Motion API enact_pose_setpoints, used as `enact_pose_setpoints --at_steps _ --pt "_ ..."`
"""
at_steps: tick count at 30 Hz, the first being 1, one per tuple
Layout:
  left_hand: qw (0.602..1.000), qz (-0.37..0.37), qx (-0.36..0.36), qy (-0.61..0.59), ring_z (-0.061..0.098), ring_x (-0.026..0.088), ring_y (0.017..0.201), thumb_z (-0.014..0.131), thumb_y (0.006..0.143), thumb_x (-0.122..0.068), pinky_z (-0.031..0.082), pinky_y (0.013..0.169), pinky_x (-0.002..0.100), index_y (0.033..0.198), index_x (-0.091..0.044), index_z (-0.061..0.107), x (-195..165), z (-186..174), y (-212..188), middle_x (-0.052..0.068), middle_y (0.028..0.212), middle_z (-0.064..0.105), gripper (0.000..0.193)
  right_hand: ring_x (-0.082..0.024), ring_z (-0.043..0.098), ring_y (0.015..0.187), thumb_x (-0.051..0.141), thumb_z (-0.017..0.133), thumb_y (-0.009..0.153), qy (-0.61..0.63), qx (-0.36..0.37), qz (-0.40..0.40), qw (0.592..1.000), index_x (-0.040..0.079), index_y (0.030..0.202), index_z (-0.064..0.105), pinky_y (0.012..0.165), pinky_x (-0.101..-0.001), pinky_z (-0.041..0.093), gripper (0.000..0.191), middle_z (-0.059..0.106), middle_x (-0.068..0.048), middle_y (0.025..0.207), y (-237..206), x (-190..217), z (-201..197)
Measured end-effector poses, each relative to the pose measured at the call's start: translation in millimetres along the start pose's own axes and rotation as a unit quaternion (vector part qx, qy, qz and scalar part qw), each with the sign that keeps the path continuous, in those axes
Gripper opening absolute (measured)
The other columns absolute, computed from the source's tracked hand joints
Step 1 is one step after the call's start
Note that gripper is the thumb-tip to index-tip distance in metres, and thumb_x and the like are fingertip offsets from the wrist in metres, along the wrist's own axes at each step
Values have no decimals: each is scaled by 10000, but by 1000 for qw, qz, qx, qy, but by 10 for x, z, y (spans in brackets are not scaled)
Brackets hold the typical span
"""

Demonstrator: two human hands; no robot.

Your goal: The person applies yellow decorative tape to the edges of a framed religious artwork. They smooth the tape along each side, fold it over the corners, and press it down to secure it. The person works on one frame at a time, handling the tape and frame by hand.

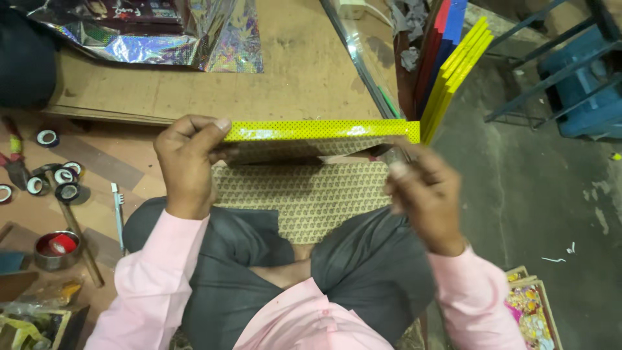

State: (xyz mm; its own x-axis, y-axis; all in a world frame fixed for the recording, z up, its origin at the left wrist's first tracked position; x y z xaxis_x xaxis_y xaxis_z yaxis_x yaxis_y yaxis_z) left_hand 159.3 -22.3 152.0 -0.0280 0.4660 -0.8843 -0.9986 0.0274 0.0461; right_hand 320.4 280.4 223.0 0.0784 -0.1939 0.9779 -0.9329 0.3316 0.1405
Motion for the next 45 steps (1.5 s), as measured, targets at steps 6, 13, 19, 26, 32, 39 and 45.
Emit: enact_pose_setpoints --at_steps 6,13,19,26,32,39,45 --pt "1000 27 -2 -5 672 105 736 738 948 -36 619 654 287 891 -1 694 0 -42 -206 39 855 702 80 -68 570 549 96 627 990 -20 105 76 991 35 1417 617 509 -222 473 431 702 -47 780 -92 -41 363" --pt "999 42 -3 -2 671 94 749 737 961 -26 607 670 275 920 3 696 31 -91 -310 34 857 702 65 -66 561 544 109 632 990 -82 142 103 981 52 1406 640 488 -218 455 420 689 -40 760 -132 -59 365" --pt "999 40 -2 0 672 93 751 732 963 -23 618 683 275 919 4 696 4 -87 -337 38 852 702 64 -71 569 515 115 635 984 -64 117 81 988 57 1401 643 454 -219 422 421 717 -48 760 -130 32 373" --pt "999 42 -4 2 680 96 760 728 961 -18 621 690 278 919 5 693 13 -110 -361 44 858 707 59 -76 585 506 118 638 983 -68 146 116 980 65 1386 655 453 -216 439 406 719 -50 770 -105 5 419" --pt "999 39 -10 -5 676 95 754 731 962 -10 629 682 287 919 8 693 35 -125 -365 41 854 702 59 -86 607 486 119 639 975 -80 130 107 982 60 1372 656 429 -217 431 401 733 -55 778 -85 31 396" --pt "999 39 -11 2 680 97 756 730 958 -6 619 686 276 928 11 696 17 -125 -390 48 866 715 48 -71 604 489 112 644 971 -96 156 111 977 67 1381 650 443 -216 478 412 726 -43 750 -56 72 424" --pt "999 53 -8 9 656 83 756 738 958 7 581 707 244 923 14 699 21 -142 -407 36 858 707 53 -69 576 426 113 639 950 -163 165 123 965 94 1394 644 407 -228 471 444 697 -38 669 30 174 519"
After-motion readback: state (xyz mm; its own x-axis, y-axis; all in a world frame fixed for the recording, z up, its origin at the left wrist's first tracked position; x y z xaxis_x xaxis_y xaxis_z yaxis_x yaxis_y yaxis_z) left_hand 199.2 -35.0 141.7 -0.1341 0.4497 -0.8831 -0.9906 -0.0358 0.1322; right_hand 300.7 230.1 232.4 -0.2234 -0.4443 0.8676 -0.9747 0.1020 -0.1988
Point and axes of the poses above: each hand's wrist, its own y-axis towards the middle knuckle, its own z-axis out of the palm, x = y × z, the point moved 3 cm from there along y, towards the middle knuckle
